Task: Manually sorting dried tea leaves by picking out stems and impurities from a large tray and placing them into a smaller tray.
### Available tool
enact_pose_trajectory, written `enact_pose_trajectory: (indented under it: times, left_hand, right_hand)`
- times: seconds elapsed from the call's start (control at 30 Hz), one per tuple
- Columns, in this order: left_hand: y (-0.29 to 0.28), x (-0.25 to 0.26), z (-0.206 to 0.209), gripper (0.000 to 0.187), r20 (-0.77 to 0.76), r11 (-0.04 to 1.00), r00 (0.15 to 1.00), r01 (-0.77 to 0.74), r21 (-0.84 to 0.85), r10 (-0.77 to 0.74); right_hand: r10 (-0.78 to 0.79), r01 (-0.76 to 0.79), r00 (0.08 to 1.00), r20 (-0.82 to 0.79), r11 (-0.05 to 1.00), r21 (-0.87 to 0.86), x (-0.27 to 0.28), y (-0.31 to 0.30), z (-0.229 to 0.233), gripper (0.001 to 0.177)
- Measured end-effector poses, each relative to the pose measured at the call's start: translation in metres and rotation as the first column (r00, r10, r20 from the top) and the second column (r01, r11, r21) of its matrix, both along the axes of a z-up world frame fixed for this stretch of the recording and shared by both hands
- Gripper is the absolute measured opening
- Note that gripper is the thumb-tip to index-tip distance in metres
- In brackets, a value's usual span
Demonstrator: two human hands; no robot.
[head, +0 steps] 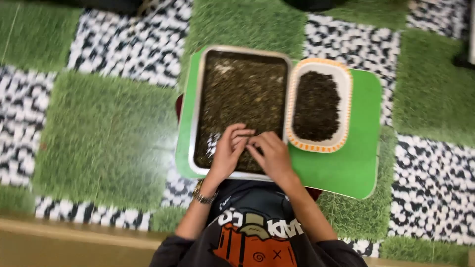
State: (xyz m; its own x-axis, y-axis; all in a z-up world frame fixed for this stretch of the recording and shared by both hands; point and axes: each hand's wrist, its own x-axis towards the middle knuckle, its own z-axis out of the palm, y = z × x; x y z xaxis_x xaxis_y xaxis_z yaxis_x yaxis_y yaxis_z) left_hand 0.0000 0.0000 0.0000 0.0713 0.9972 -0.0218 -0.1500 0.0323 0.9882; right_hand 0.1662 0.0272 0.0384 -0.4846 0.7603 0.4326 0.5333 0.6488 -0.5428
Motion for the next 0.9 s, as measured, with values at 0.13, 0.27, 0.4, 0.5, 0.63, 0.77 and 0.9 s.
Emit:
enact_pose_trajectory:
  times: [0.13,0.27,0.4,0.5,0.63,0.77,0.9]
  left_hand:
    - [-0.001,0.002,-0.003,0.042,0.021,0.997,0.997,0.073,0.001,-0.073]
    - [0.004,0.006,0.004,0.038,-0.013,0.997,0.999,0.038,-0.072,-0.039]
    - [0.003,0.004,0.005,0.036,-0.006,0.996,1.000,-0.006,-0.088,0.006]
    - [0.003,0.004,0.006,0.037,-0.006,0.996,1.000,-0.020,-0.092,0.019]
    - [0.004,0.008,0.008,0.036,-0.047,0.994,0.998,-0.052,-0.092,0.048]
    - [0.005,0.008,-0.001,0.038,-0.111,0.995,0.993,-0.057,-0.082,0.047]
    - [0.003,0.007,0.015,0.036,-0.231,0.996,0.972,-0.067,-0.052,0.053]
  right_hand:
    - [-0.058,0.059,0.996,-0.070,0.998,0.010,0.010,-0.004,-0.003,0.012]
    - [-0.061,0.063,0.988,-0.139,0.998,0.014,0.034,-0.001,0.005,0.010]
    - [-0.132,0.131,0.984,-0.121,0.991,-0.016,0.068,0.002,-0.001,0.007]
    - [-0.188,0.194,0.980,-0.072,0.976,0.101,0.104,0.012,-0.019,0.012]
    - [-0.180,0.184,0.983,-0.041,0.976,0.113,0.143,0.024,-0.012,0.013]
    - [-0.128,0.110,0.987,0.098,0.979,0.172,0.166,0.044,-0.009,0.014]
    - [-0.048,0.006,0.961,0.272,0.988,0.155,0.176,0.067,0.000,0.011]
